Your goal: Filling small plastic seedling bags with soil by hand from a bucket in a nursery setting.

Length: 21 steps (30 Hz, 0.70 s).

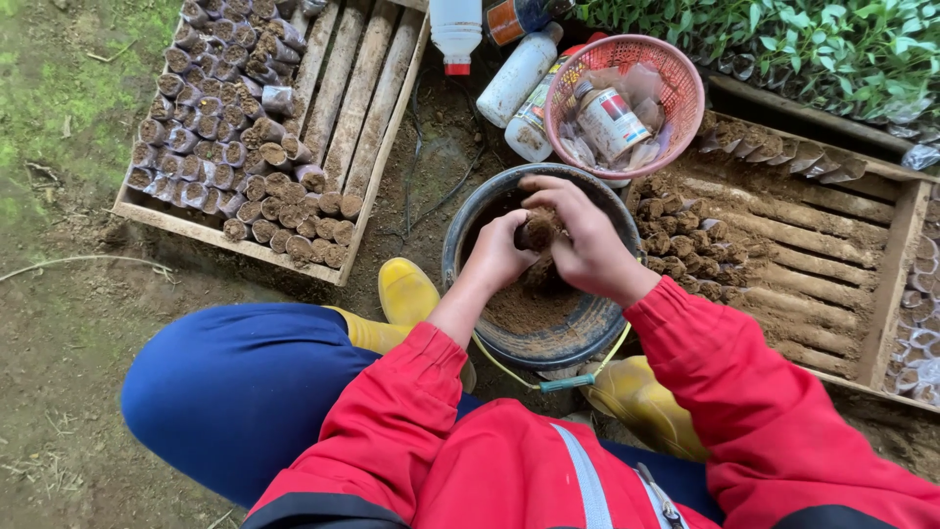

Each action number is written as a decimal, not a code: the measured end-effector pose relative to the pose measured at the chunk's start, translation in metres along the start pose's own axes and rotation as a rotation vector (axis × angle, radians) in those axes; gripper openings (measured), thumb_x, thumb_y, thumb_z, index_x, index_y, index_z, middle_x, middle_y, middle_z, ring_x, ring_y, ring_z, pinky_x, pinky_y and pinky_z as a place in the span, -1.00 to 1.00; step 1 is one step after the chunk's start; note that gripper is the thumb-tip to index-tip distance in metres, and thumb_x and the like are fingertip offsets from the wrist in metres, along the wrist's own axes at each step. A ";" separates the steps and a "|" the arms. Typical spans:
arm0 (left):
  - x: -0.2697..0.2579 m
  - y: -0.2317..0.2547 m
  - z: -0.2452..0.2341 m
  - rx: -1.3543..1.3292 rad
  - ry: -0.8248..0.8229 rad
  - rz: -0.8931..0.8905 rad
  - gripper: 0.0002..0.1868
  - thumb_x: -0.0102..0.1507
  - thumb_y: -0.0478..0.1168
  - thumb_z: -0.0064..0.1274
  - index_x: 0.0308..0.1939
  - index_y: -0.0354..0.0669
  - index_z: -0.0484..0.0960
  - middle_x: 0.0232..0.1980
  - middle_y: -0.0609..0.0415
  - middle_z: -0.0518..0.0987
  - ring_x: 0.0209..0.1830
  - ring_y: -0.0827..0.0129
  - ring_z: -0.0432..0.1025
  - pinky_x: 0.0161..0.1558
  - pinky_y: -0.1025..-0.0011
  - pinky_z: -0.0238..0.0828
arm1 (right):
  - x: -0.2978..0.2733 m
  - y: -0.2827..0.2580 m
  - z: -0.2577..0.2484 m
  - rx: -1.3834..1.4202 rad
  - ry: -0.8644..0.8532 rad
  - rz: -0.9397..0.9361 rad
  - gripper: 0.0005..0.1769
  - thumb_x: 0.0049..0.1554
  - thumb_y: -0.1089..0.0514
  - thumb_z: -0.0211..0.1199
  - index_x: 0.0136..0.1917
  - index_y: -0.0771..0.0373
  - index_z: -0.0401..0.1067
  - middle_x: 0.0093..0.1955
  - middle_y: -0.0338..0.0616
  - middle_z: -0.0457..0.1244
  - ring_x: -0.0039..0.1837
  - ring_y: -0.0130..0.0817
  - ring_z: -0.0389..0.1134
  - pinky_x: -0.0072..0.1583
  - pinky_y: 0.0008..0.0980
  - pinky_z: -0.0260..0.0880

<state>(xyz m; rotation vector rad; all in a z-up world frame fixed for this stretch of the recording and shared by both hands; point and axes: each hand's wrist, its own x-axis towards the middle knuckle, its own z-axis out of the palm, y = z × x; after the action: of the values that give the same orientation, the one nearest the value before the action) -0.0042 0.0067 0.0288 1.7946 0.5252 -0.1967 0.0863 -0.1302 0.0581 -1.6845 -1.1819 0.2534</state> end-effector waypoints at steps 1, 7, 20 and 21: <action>0.002 -0.006 0.001 0.001 -0.004 0.005 -0.78 0.14 -0.43 0.13 -0.13 -0.29 0.59 -0.26 -0.19 0.60 -0.14 -0.01 0.55 -0.06 0.10 0.46 | -0.004 -0.002 0.001 -0.005 0.004 0.001 -0.22 -0.21 0.60 -0.11 0.26 0.28 0.40 0.40 0.07 0.23 0.45 0.02 0.25 0.43 -0.06 0.23; 0.018 -0.027 0.013 0.071 -0.037 -0.003 -0.73 0.07 -0.26 0.23 -0.18 -0.24 0.62 -0.21 -0.17 0.67 -0.06 -0.07 0.59 -0.13 0.03 0.48 | -0.036 -0.011 0.003 -0.681 -0.332 -0.051 -0.13 -0.02 0.54 -0.03 0.58 0.44 0.01 0.64 0.23 -0.05 0.67 0.09 -0.13 0.59 0.00 -0.15; -0.008 0.012 0.031 -0.320 -0.219 -0.158 -0.16 0.25 -0.35 0.12 0.57 -0.39 0.09 0.33 -0.28 0.47 0.32 0.12 0.32 0.41 0.03 0.28 | -0.040 -0.033 -0.025 -0.464 -0.508 0.415 -0.48 0.00 0.31 0.30 0.24 0.07 0.38 0.28 -0.09 0.21 0.21 0.09 0.37 0.14 0.08 0.46; -0.014 0.019 0.030 -0.551 -0.239 -0.290 -0.20 0.42 -0.20 -0.04 0.62 -0.44 -0.05 0.35 -0.23 0.42 0.27 0.34 0.26 0.47 0.10 0.15 | -0.047 -0.025 -0.017 -0.557 -0.524 0.449 -0.60 0.06 0.37 0.17 0.13 0.01 0.42 0.15 -0.18 0.26 0.06 0.04 0.45 0.01 0.01 0.51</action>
<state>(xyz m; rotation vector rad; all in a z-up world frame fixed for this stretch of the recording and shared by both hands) -0.0045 -0.0288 0.0424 1.1383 0.5981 -0.4172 0.0592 -0.1782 0.0695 -2.4746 -1.3084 0.7310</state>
